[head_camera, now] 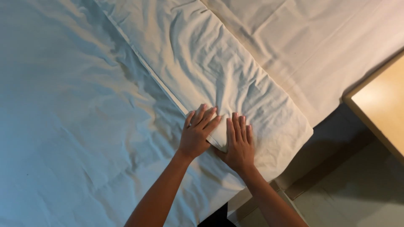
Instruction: The person folds a white duvet cover on a bed, rolling it lengthwise and smoothing the fabric. They then tuck the folded edge under the mattress and adjust the sheet along the side of the bed.
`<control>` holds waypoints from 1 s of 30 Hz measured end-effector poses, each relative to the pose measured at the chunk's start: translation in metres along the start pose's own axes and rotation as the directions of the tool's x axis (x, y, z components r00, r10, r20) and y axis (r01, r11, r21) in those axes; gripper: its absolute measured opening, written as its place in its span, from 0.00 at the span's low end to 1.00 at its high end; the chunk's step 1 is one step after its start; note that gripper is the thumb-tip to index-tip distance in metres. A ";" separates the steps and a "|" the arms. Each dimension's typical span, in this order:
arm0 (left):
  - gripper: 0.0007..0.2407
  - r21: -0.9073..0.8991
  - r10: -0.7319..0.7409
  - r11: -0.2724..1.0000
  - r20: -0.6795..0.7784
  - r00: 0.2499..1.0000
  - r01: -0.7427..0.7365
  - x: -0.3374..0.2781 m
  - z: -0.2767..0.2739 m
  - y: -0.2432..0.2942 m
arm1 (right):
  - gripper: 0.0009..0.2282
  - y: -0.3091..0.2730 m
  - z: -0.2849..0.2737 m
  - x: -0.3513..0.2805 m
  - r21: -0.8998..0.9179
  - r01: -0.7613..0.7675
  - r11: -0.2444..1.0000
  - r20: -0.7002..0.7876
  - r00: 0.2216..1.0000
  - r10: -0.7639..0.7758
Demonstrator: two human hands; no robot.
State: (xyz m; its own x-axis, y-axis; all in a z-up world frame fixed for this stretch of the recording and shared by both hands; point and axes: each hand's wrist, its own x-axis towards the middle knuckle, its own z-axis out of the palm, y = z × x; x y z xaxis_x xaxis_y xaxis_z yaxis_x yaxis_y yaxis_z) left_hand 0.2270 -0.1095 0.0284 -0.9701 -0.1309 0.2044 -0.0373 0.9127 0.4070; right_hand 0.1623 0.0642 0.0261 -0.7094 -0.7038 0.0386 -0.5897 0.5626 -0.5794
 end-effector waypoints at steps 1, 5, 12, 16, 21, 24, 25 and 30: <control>0.25 -0.005 0.007 1.000 0.005 1.000 -0.007 -0.003 0.000 0.003 | 0.48 -0.001 0.002 -0.007 -0.002 -0.009 1.000 -0.003 1.000 0.009; 0.26 0.062 -0.020 0.998 -0.027 0.999 0.022 -0.012 0.003 0.010 | 0.44 0.001 0.008 -0.036 -0.079 -0.111 0.991 -0.077 0.991 0.105; 0.24 0.134 -0.033 0.990 -0.088 0.996 0.044 -0.029 0.025 0.003 | 0.46 0.028 0.016 -0.107 -0.241 -0.325 0.915 -0.196 0.939 0.282; 0.26 0.181 -0.033 0.982 -0.074 0.997 0.046 -0.032 0.034 0.014 | 0.46 0.031 0.016 -0.128 -0.153 -0.380 0.912 -0.210 0.914 0.346; 0.29 0.121 0.125 0.984 0.075 0.989 -0.133 -0.039 0.054 0.048 | 0.45 0.027 0.016 -0.136 -0.109 -0.400 0.910 -0.259 0.895 0.362; 0.28 0.061 0.190 0.978 0.121 0.974 -0.199 -0.057 0.064 0.076 | 0.44 0.036 0.019 -0.149 -0.168 -0.367 0.915 -0.343 0.892 0.295; 0.28 0.059 0.197 0.977 0.120 0.973 -0.205 -0.059 0.064 0.080 | 0.44 0.041 0.021 -0.153 -0.169 -0.371 0.913 -0.349 0.889 0.297; 0.26 0.053 0.131 0.989 0.163 0.978 -0.142 -0.076 0.053 0.099 | 0.43 0.052 0.021 -0.171 -0.115 -0.499 0.859 -0.236 0.854 0.464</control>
State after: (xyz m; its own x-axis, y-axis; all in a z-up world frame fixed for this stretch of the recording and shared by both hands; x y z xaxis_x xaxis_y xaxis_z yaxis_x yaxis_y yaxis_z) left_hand 0.2841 0.0118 0.0060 -0.9926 0.0551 0.1083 0.0879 0.9412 0.3263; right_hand 0.2607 0.2044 -0.0281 -0.9705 -0.2370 -0.0436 -0.1969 0.8842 -0.4236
